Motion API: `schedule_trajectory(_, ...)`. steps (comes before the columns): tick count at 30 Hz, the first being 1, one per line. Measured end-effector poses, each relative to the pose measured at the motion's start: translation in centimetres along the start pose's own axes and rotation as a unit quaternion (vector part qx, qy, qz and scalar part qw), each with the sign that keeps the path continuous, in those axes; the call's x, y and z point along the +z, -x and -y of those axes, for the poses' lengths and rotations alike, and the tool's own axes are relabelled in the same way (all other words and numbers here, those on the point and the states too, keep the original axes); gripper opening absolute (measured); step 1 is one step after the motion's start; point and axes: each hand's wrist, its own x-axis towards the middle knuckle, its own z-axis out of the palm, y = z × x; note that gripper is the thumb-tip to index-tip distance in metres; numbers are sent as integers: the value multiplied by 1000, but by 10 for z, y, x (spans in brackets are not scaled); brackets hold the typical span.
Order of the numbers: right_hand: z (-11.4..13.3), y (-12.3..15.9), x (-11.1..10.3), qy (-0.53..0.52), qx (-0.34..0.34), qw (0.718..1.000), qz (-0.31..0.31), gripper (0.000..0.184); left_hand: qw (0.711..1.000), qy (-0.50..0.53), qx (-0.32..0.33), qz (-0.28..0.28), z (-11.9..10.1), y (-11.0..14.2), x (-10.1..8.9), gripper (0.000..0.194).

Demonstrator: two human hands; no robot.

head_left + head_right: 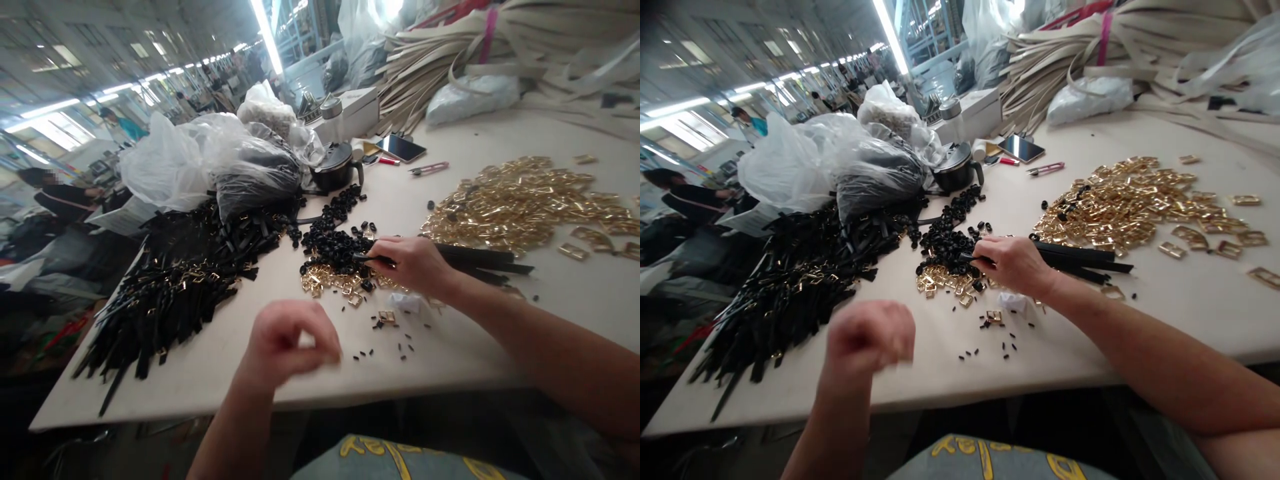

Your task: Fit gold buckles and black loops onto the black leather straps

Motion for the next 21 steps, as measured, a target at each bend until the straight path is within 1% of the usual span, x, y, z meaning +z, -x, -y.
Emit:
schedule_trajectory(1,1,0,1,-5,-3,1000,2,19,995,-74,0,-72,16,-10,-11,17)
schedule_trajectory(2,2,0,1,-11,-6,1000,5,19,978,-165,-2,-126,33,-19,-22,10)
schedule_trajectory(3,3,0,2,-17,-10,1000,8,19,957,-261,-10,-129,51,-27,-32,8)
schedule_trajectory(4,4,0,2,-22,-15,1000,12,19,936,-336,-17,-104,70,-33,-40,11)
schedule_trajectory(5,5,0,2,-27,-19,999,14,19,920,-383,-25,-77,87,-37,-48,13)
schedule_trajectory(7,7,0,3,-34,-25,999,17,18,902,-428,-33,-34,115,-41,-57,15)
schedule_trajectory(8,8,0,3,-37,-26,999,17,18,899,-436,-35,-23,125,-41,-60,15)
schedule_trajectory(10,8,0,3,-43,-24,999,17,17,897,-440,-38,-15,138,-42,-63,11)
schedule_trajectory(12,7,0,4,-49,-22,998,15,16,898,-437,-49,-17,141,-46,-63,8)
schedule_trajectory(14,7,1,6,-54,-24,998,14,14,904,-421,-68,-33,137,-51,-60,5)
schedule_trajectory(16,6,2,8,-59,-26,998,11,13,925,-360,-94,-81,127,-56,-53,5)
schedule_trajectory(17,6,2,8,-62,-26,998,9,13,942,-297,-110,-114,121,-58,-48,4)
schedule_trajectory(18,7,2,8,-66,-25,998,6,14,957,-211,-129,-149,115,-59,-40,4)
schedule_trajectory(19,7,2,8,-70,-24,997,1,14,966,-109,-150,-181,108,-60,-32,8)
schedule_trajectory(20,7,2,7,-74,-22,997,-7,15,963,-2,-172,-206,101,-61,-22,13)
schedule_trajectory(21,8,2,7,-77,-20,997,-17,15,951,97,-193,-220,94,-63,-12,18)
